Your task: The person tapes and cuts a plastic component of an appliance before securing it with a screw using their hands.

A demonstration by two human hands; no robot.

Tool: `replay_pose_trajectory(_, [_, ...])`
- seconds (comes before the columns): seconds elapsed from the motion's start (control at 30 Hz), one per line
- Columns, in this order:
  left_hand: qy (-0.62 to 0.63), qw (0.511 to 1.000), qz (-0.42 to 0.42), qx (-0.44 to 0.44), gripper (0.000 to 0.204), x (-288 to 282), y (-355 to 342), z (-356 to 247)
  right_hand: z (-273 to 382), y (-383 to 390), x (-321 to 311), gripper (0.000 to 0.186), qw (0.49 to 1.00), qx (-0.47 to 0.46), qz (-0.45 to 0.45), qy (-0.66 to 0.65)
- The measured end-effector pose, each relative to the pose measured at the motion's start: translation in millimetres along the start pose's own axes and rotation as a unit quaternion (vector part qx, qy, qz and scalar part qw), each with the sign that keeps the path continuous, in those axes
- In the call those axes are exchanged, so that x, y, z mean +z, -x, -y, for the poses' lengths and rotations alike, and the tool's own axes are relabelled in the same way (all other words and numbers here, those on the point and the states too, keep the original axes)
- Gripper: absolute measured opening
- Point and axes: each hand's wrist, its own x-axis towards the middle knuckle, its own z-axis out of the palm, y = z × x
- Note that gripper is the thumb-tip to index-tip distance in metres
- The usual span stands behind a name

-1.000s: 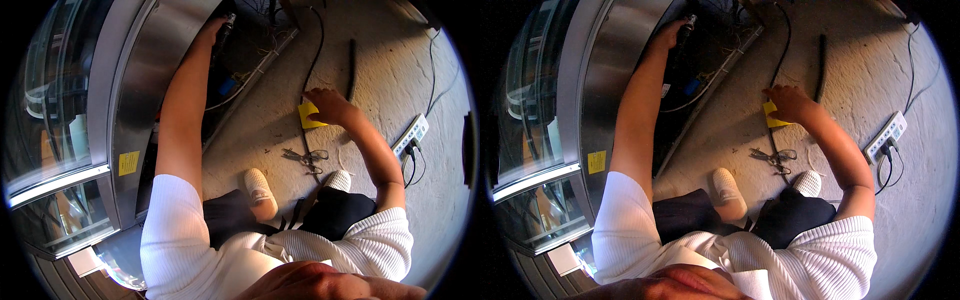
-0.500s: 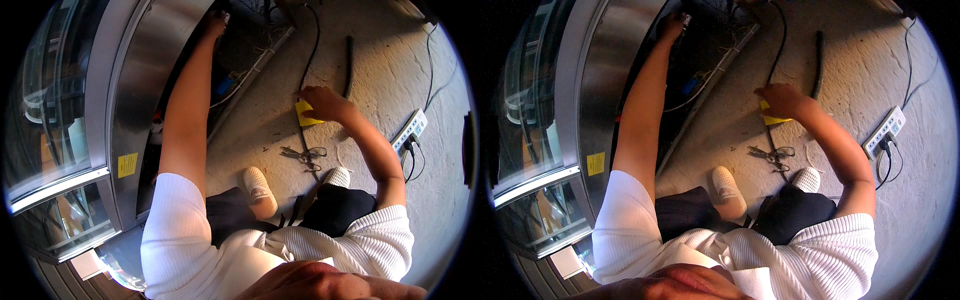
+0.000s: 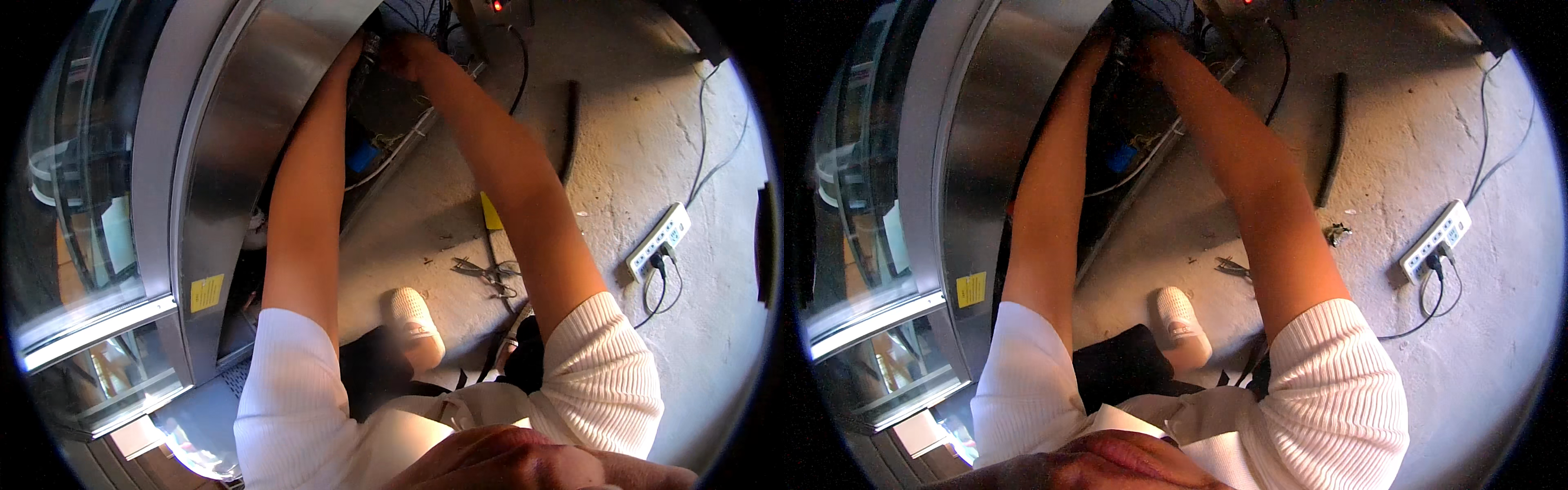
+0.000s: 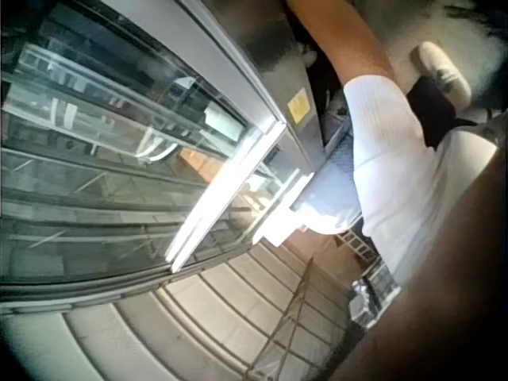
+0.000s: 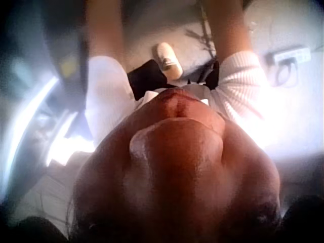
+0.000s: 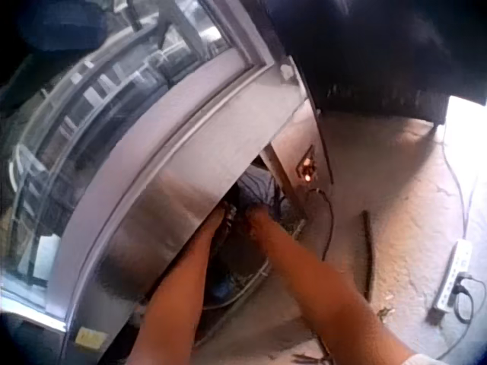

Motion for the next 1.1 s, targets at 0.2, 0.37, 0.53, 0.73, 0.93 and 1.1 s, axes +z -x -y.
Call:
replay_pose_trajectory(0.2, [0.11, 0.988, 0.043, -0.103, 0.071, -26.6, -5.2, 44.3, -22.8, 17.8, 21.2, 0.025, 0.982, 0.038, 0.043, -0.178])
replay_pose_trajectory(0.37, [0.124, 0.989, 0.037, -0.068, 0.068, -12.6, 5.9, 11.5, -34.5, 3.6, 10.6, 0.023, 0.961, 0.041, 0.075, -0.263])
replay_pose_trajectory(0.53, [0.14, 0.986, 0.032, -0.078, 0.059, -19.8, 15.3, -6.1, -40.5, 9.3, 15.6, 0.019, 0.944, 0.067, 0.09, -0.311])
replay_pose_trajectory(0.73, [0.151, 0.984, 0.039, -0.088, 0.048, -22.3, 15.9, -15.7, -45.9, -15.0, 2.3, 0.012, 0.939, 0.051, 0.169, -0.297])
replay_pose_trajectory(0.93, [0.154, 0.982, 0.034, -0.1, 0.038, -30.9, 19.9, -16.5, -40.6, -4.8, 12.0, 0.018, 0.955, 0.06, 0.126, -0.261])
replay_pose_trajectory(1.1, [0.163, 0.98, 0.039, -0.107, 0.029, -26.8, 21.3, -22.9, -23.6, 10.8, 0.2, 0.017, 0.967, 0.09, 0.101, -0.217])
